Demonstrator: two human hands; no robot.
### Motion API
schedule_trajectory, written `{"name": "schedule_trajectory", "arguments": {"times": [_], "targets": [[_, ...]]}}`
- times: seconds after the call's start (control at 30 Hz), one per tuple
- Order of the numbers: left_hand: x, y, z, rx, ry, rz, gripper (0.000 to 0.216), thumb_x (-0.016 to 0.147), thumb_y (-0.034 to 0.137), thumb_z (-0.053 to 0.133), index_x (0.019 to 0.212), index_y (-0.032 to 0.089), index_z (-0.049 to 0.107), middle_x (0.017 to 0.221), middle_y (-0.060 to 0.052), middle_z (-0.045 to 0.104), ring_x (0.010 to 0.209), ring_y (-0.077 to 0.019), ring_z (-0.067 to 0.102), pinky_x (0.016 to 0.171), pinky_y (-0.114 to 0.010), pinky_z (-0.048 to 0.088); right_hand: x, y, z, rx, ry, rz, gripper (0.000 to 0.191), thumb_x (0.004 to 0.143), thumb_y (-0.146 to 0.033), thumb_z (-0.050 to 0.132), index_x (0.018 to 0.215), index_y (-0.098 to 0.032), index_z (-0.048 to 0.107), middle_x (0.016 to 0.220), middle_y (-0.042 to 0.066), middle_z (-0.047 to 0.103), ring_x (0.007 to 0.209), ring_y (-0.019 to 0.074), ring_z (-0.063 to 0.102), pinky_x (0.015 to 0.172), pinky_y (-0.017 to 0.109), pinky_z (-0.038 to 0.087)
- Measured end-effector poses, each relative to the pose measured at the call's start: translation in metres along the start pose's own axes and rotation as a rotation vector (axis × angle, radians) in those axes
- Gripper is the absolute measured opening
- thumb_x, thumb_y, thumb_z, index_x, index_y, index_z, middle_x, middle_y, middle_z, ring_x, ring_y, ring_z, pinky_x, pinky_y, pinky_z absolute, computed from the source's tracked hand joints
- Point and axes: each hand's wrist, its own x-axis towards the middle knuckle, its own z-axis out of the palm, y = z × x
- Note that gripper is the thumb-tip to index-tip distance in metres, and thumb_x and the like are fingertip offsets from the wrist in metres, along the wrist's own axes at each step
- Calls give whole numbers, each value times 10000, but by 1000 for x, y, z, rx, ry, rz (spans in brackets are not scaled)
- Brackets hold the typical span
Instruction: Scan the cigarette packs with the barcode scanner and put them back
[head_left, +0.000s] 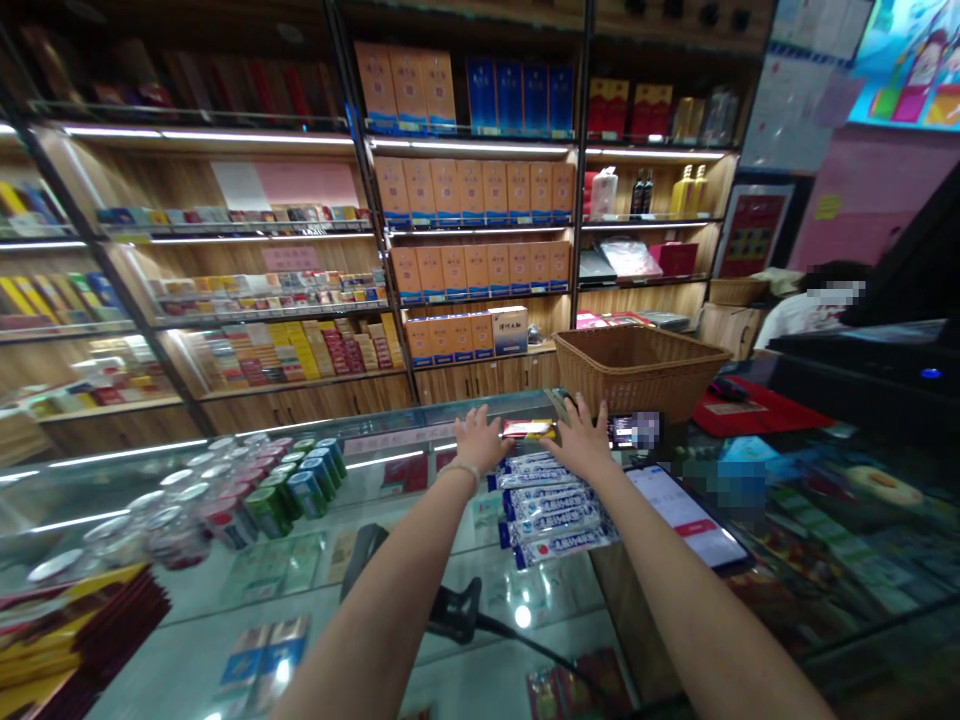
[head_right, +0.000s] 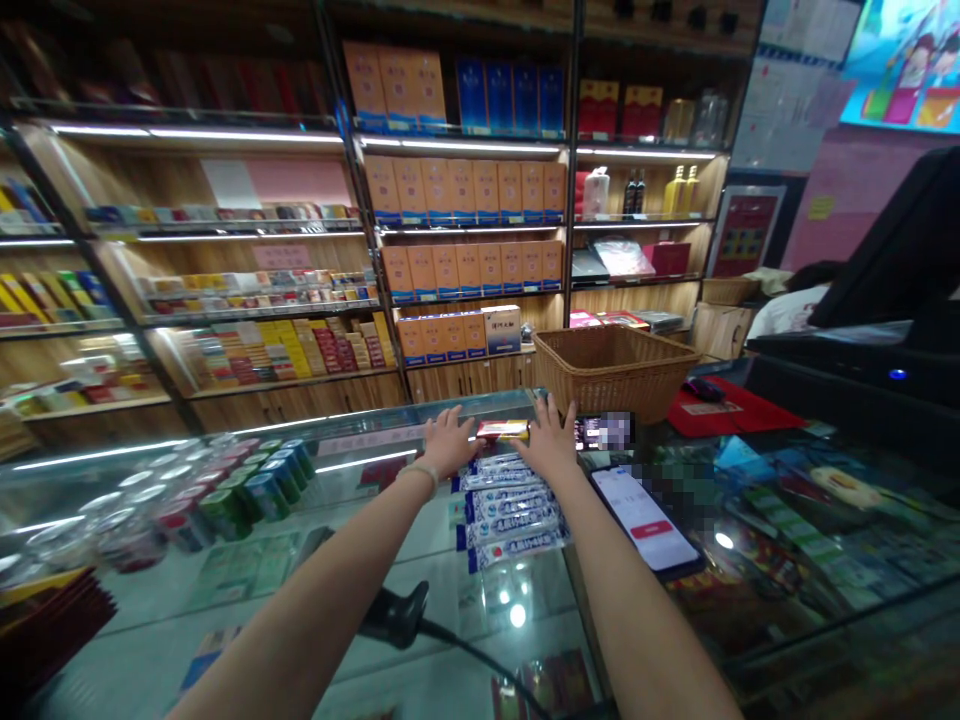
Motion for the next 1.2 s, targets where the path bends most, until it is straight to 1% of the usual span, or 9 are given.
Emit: {"name": "schedule_trajectory", "arguments": {"times": [0.2,0.33,0.43,0.53,0.63,0.8,0.9,1.03,1.2], "targets": [[5,2,8,1,-73,-15,589,944,605,472,1376,234,623,1697,-164,258,1562,-382,197,1204,-684,194,2,0,3,10,-91,-14,678,1021,-623,313,1369,-152,654,1696,161,252,1592,349,72,1198,691,-113],[9,1,10,-4,-110,-7,577,944,620,437,1359,279,646,1708,-131,245,1567,-382,183,1198,-701,186,4,0,6,24,-147,-20,674,1031,-610,279,1431,-175,603,1710,138,218,1599,341,10,1186,699,-146],[10,0,10,-6,-118,7,560,935,616,447,1364,317,647,1709,-107,255,1568,-389,177,1190,-717,184,4,0,8,48,-163,-28,668,1038,-602,263,1416,-183,621,1712,127,215,1599,348,6,1181,703,-151],[10,0,8,0,-112,14,526,924,606,477,1317,326,685,1704,-91,273,1568,-395,172,1196,-719,169,4,-1,7,63,-139,-33,639,1038,-597,292,1368,-197,665,1708,128,232,1596,354,28,1183,708,-127],[9,1,4,7,-107,15,533,912,635,493,1258,307,731,1697,-97,290,1564,-407,175,1204,-716,153,3,-2,5,68,-115,-29,571,1031,-575,367,1303,-213,713,1697,134,267,1593,358,55,1192,712,-84],[3,0,-4,26,-97,16,544,906,696,478,1108,304,797,1649,-88,397,1555,-412,199,1209,-713,136,3,-4,2,46,-62,-32,451,1019,-491,468,1131,-197,792,1666,130,343,1583,357,118,1205,715,-13],[-3,-2,-7,37,-73,12,503,924,664,488,1070,305,809,1626,-82,437,1549,-408,214,1211,-703,134,2,-4,1,36,-28,-46,364,1002,-422,526,1052,-201,810,1644,120,389,1576,350,148,1204,718,8],[-9,-4,-8,31,-41,-5,443,934,613,522,1058,304,813,1592,-88,484,1543,-399,231,1210,-688,157,2,-6,3,33,-5,-55,275,968,-358,585,1010,-214,815,1618,127,435,1565,336,178,1198,717,19],[-14,-2,-13,11,10,-33,362,908,576,593,1008,313,820,1585,-74,496,1543,-391,239,1208,-688,158,4,-5,7,96,36,13,230,952,-333,614,958,-230,820,1604,136,453,1565,332,193,1196,712,32]]}}
